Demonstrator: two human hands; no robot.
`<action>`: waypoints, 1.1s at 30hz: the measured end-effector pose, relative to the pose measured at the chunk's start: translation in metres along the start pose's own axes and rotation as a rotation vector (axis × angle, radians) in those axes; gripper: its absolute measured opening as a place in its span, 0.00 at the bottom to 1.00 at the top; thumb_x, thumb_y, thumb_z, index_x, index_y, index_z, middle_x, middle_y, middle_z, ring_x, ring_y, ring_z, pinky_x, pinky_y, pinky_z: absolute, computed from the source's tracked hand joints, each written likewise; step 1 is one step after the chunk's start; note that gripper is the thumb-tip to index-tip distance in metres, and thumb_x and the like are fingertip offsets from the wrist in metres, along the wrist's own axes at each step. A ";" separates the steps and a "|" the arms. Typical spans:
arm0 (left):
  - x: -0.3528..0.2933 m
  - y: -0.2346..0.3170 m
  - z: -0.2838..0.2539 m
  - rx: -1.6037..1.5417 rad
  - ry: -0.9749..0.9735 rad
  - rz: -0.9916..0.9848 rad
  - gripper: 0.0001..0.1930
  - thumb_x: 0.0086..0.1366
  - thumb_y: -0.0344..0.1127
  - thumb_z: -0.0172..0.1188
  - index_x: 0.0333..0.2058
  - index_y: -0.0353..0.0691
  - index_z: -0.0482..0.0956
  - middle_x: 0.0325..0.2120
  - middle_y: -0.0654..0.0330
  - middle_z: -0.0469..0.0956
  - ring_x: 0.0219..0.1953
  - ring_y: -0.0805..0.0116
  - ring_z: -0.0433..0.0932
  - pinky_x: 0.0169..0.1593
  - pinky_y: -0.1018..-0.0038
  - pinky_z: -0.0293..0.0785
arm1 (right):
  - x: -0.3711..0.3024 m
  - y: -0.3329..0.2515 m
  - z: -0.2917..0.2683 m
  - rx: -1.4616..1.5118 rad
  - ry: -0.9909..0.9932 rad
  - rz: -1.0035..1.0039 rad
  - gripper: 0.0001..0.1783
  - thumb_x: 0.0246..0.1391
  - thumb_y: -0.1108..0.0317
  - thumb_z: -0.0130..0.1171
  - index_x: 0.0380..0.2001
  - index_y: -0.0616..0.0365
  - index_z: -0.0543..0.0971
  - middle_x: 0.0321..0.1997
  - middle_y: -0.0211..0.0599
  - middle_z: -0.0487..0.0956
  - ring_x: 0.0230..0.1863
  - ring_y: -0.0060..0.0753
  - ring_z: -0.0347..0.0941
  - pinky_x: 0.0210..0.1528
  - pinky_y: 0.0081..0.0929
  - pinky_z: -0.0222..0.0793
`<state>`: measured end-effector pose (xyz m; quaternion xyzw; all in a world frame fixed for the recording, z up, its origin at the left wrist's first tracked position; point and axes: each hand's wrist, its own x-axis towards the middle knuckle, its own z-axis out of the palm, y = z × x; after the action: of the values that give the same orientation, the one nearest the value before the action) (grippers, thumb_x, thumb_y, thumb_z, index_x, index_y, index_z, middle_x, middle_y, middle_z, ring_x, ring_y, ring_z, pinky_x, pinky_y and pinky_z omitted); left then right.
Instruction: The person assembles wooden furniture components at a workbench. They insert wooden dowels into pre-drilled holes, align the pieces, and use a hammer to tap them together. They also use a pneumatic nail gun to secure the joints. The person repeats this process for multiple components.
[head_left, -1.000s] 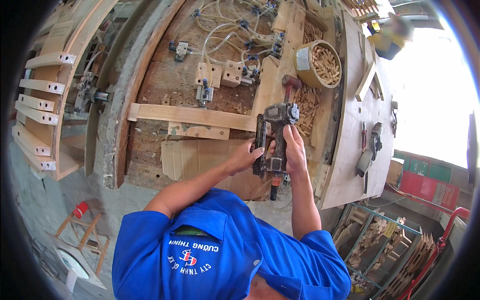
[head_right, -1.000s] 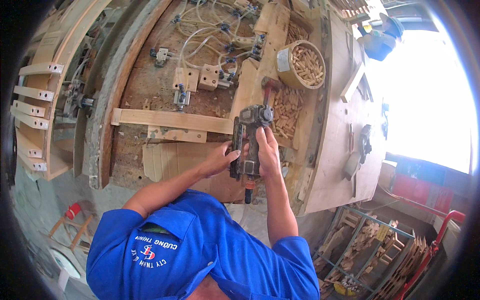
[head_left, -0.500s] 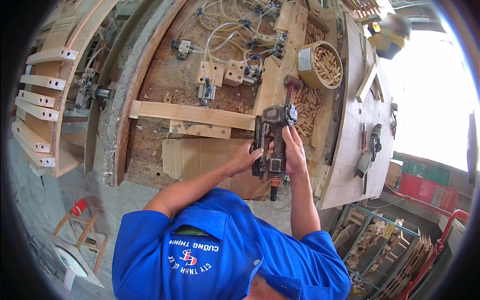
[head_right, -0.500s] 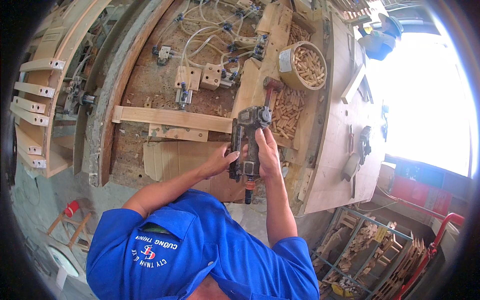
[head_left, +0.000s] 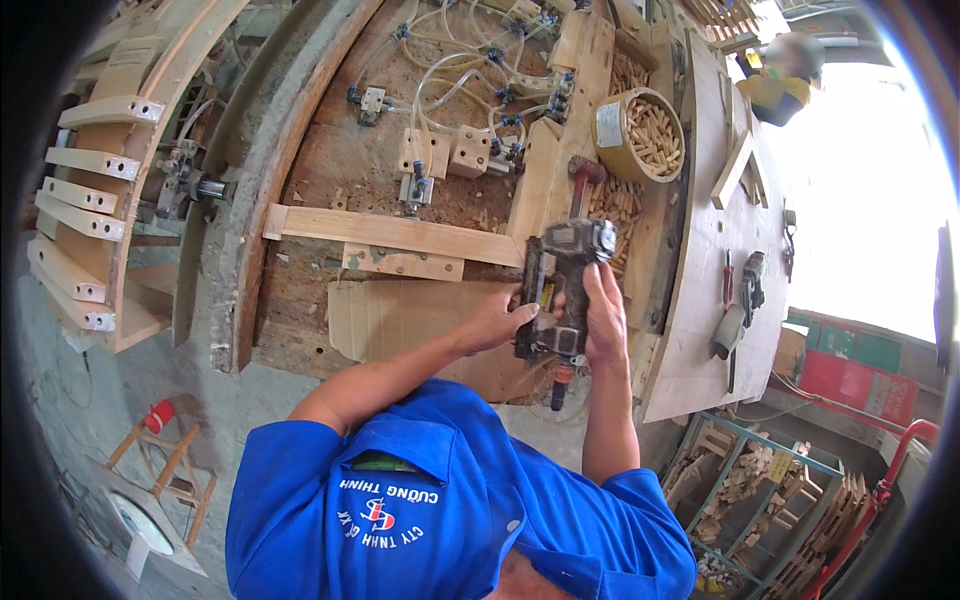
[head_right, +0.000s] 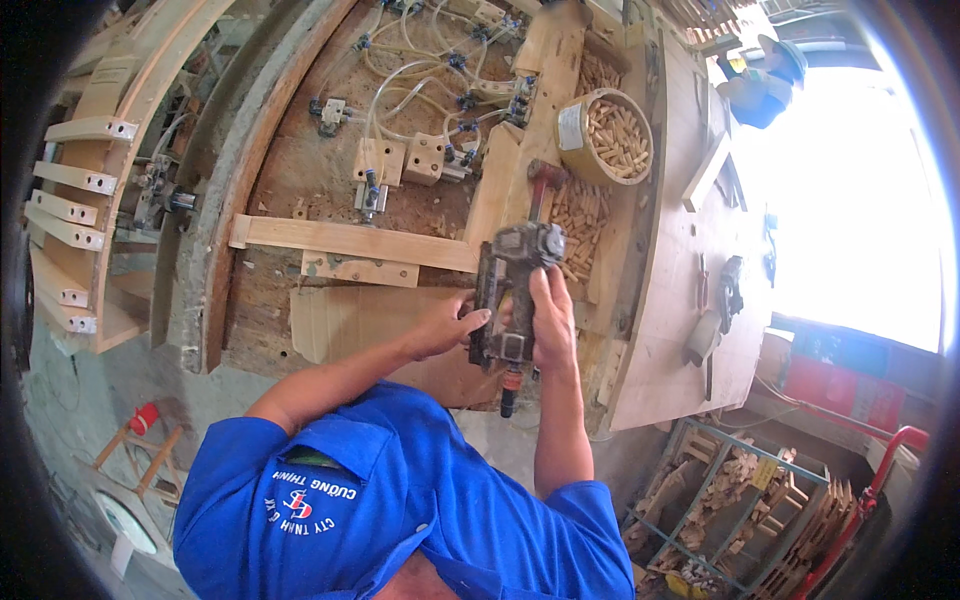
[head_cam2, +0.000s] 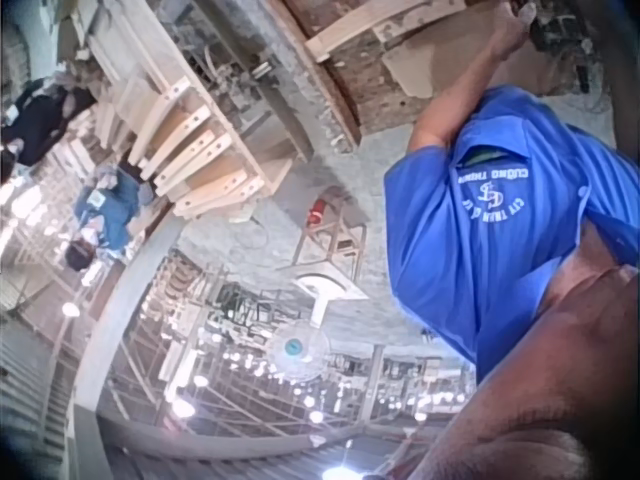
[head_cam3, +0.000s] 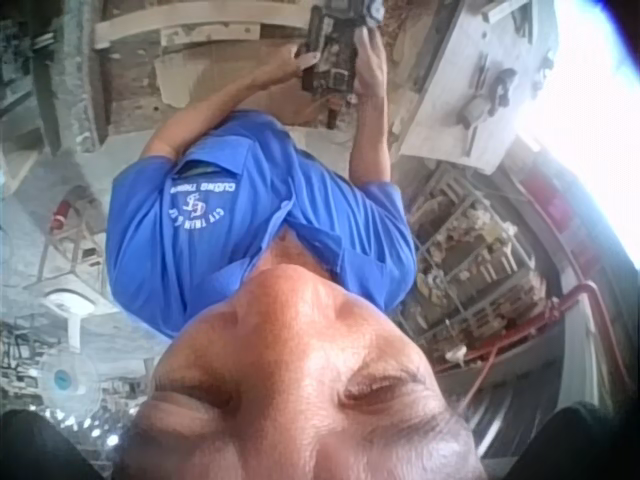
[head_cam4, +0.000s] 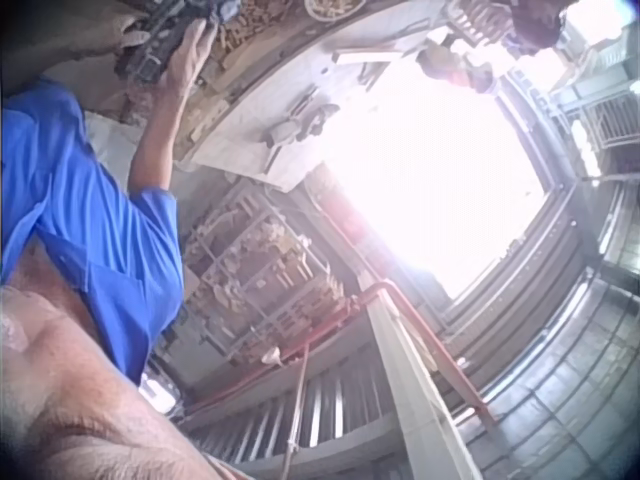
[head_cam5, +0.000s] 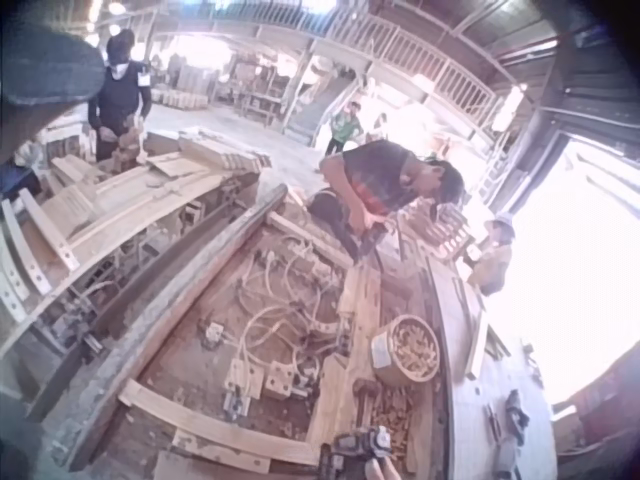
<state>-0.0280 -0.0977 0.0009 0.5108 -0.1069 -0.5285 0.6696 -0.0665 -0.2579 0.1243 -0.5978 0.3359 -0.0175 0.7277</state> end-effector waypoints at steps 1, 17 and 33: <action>0.001 0.001 0.001 0.048 -0.033 -0.019 0.34 0.78 0.47 0.58 0.72 0.31 0.63 0.50 0.50 0.82 0.46 0.67 0.82 0.48 0.67 0.81 | -0.007 -0.005 -0.007 -0.006 0.025 -0.019 0.17 0.79 0.57 0.51 0.61 0.54 0.72 0.44 0.34 0.82 0.29 0.21 0.79 0.28 0.23 0.80; -0.032 0.095 -0.205 0.473 0.773 0.342 0.15 0.73 0.43 0.64 0.48 0.36 0.85 0.33 0.58 0.89 0.35 0.71 0.85 0.41 0.70 0.80 | -0.075 -0.031 -0.296 -1.450 0.889 -0.335 0.33 0.69 0.64 0.61 0.74 0.58 0.67 0.62 0.57 0.72 0.58 0.62 0.76 0.58 0.50 0.75; 0.034 0.179 -0.311 1.070 1.071 0.265 0.13 0.68 0.45 0.66 0.34 0.39 0.83 0.29 0.52 0.87 0.34 0.50 0.86 0.42 0.57 0.79 | -0.092 0.071 -0.207 -1.505 0.477 -0.407 0.19 0.59 0.71 0.64 0.54 0.59 0.80 0.54 0.52 0.81 0.56 0.55 0.77 0.58 0.50 0.75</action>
<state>0.3059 0.0374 -0.0113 0.9344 -0.0694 -0.0008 0.3495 -0.2698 -0.3756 0.0921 -0.9561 0.2886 -0.0458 0.0225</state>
